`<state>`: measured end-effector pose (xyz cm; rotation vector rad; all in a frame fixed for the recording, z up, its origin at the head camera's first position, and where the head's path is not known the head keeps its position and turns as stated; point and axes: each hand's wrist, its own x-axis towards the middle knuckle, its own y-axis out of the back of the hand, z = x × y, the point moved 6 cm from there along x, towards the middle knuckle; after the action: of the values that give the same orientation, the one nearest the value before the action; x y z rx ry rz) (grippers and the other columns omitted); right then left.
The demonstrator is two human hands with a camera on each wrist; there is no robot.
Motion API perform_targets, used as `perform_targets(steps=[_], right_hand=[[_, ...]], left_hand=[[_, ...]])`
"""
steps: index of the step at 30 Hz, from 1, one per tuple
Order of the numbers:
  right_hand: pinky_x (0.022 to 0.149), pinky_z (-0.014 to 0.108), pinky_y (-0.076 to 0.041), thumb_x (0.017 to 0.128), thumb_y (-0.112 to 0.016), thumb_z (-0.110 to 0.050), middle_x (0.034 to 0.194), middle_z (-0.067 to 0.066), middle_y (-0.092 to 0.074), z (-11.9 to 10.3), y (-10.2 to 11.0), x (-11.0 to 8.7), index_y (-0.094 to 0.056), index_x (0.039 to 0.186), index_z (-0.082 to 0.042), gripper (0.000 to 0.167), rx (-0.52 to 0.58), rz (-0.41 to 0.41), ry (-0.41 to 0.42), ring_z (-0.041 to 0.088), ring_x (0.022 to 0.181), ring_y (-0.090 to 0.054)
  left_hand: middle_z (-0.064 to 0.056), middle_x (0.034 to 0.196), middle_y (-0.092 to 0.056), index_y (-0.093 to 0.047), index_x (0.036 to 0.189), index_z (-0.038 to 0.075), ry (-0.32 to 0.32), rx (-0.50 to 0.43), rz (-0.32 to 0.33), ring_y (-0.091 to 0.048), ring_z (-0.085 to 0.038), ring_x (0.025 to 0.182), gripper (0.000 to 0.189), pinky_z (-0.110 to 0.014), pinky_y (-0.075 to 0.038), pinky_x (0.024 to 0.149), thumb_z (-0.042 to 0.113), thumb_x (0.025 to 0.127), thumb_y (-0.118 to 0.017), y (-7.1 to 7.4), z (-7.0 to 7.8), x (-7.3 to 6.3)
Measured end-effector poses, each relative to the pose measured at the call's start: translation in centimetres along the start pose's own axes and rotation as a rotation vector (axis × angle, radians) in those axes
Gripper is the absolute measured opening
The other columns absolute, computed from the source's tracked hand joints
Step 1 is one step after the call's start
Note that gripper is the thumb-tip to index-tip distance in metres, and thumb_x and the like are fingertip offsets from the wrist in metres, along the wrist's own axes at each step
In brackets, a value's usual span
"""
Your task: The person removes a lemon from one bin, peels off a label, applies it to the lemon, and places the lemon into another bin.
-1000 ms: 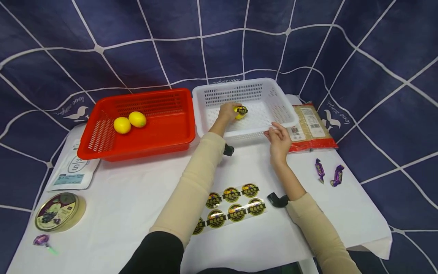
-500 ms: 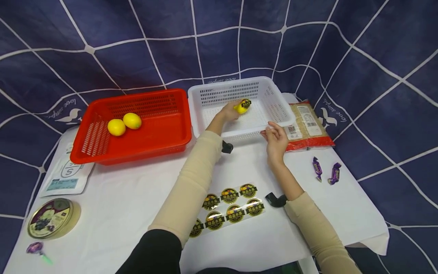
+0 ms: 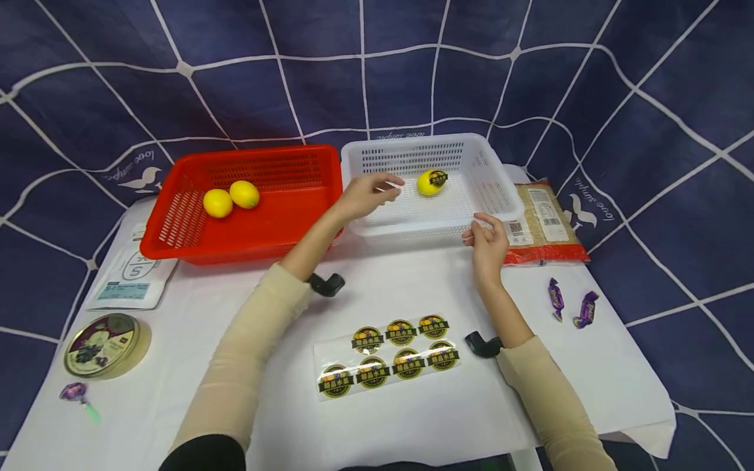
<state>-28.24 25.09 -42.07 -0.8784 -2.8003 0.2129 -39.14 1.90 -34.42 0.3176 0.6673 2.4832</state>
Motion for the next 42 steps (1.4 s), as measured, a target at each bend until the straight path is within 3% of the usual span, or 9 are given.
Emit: perform_targets(steps=[6, 8, 13, 16, 21, 26, 29, 33, 42], right_hand=[[0.044, 0.017, -0.037, 0.088, -0.054, 0.001, 0.052, -0.002, -0.052, -1.2, -2.6, -1.2, -0.063, 0.09, -0.001, 0.009, -0.134, -0.177, -0.025, 0.01, 0.047, -0.043], [0.045, 0.018, -0.039, 0.088, -0.054, 0.001, 0.053, -0.001, -0.052, -2.0, -4.3, -1.7, -0.063, 0.091, 0.001, 0.01, -0.166, -0.279, -0.007, 0.01, 0.049, -0.045], [0.047, 0.02, -0.041, 0.088, -0.054, 0.002, 0.056, 0.008, -0.054, -7.0, -10.0, -3.5, -0.063, 0.093, 0.005, 0.011, -0.25, -0.519, 0.124, 0.018, 0.053, -0.051], [0.047, 0.019, -0.037, 0.088, -0.054, 0.002, 0.058, 0.012, -0.056, -10.7, -13.6, -4.1, -0.063, 0.093, 0.005, 0.011, -0.309, -0.604, 0.195, 0.023, 0.056, -0.053], [0.051, 0.021, -0.039, 0.087, -0.054, 0.003, 0.058, 0.011, -0.056, -16.0, -20.6, -4.1, -0.064, 0.091, 0.006, 0.011, -0.302, -0.679, 0.27, 0.023, 0.058, -0.054], [0.055, 0.022, -0.041, 0.087, -0.058, -0.002, 0.064, 0.007, -0.059, -17.7, -28.3, -3.0, -0.066, 0.09, -0.004, 0.009, -0.239, -0.732, 0.348, 0.024, 0.065, -0.056], [0.058, 0.021, -0.041, 0.087, -0.061, -0.007, 0.07, 0.002, -0.061, -16.6, -32.4, -1.9, -0.066, 0.091, -0.011, 0.008, -0.249, -0.741, 0.406, 0.019, 0.067, -0.055], [0.061, 0.019, -0.041, 0.087, -0.061, -0.011, 0.076, -0.001, -0.062, -14.2, -36.0, -0.6, -0.066, 0.093, -0.015, 0.009, -0.326, -0.722, 0.487, 0.012, 0.07, -0.054], [0.073, 0.016, -0.04, 0.089, -0.059, -0.017, 0.089, -0.005, -0.063, -8.8, -40.6, -1.2, -0.064, 0.101, -0.015, 0.013, -0.506, -0.833, 0.649, 0.012, 0.085, -0.053]], left_hand=[[-0.011, 0.101, -0.066, -0.064, 0.11, 0.005, -0.008, -0.081, 0.344, -0.064, -0.022, 0.09, 0.024, -0.027, -0.053, 0.08, 0.018, 0.09, -0.061, 7.6, -1.5, -11.2], [-0.013, 0.097, -0.066, -0.063, 0.108, 0.001, 0.034, -0.203, 0.54, -0.065, -0.022, 0.086, 0.023, -0.026, -0.054, 0.078, 0.015, 0.09, -0.061, 10.0, -3.1, -14.8], [-0.006, 0.082, -0.056, -0.056, 0.105, 0.007, 0.13, -0.541, 1.191, -0.055, -0.012, 0.068, 0.018, -0.015, -0.049, 0.065, 0.004, 0.088, -0.06, 13.7, -8.5, -23.5], [-0.001, 0.084, -0.046, -0.051, 0.114, 0.017, 0.229, -0.503, 1.378, -0.044, -0.008, 0.069, 0.028, -0.016, -0.04, 0.06, 0.007, 0.089, -0.059, 13.8, -10.8, -26.6], [-0.003, 0.09, -0.047, -0.046, 0.127, 0.023, 0.309, -0.546, 1.317, -0.053, -0.012, 0.073, 0.042, -0.013, -0.049, 0.062, 0.014, 0.089, -0.061, 12.2, -12.5, -27.3], [-0.008, 0.08, -0.049, -0.044, 0.128, 0.009, 0.178, -0.795, 1.226, -0.063, -0.021, 0.071, 0.046, -0.03, -0.057, 0.067, 0.008, 0.086, -0.064, 10.9, -11.9, -25.6], [-0.009, 0.069, -0.049, -0.045, 0.121, 0.008, 0.1, -0.947, 1.23, -0.064, -0.023, 0.066, 0.045, -0.037, -0.056, 0.069, 0.004, 0.082, -0.067, 10.6, -11.7, -24.7], [-0.008, 0.061, -0.049, -0.044, 0.115, 0.01, 0.081, -1.042, 1.241, -0.063, -0.024, 0.065, 0.045, -0.037, -0.056, 0.068, -0.002, 0.079, -0.068, 9.9, -12.0, -23.9], [-0.007, 0.06, -0.049, -0.046, 0.113, 0.01, 0.063, -1.045, 1.266, -0.059, -0.022, 0.07, 0.045, -0.035, -0.057, 0.066, -0.004, 0.077, -0.069, 8.8, -13.1, -23.8]])
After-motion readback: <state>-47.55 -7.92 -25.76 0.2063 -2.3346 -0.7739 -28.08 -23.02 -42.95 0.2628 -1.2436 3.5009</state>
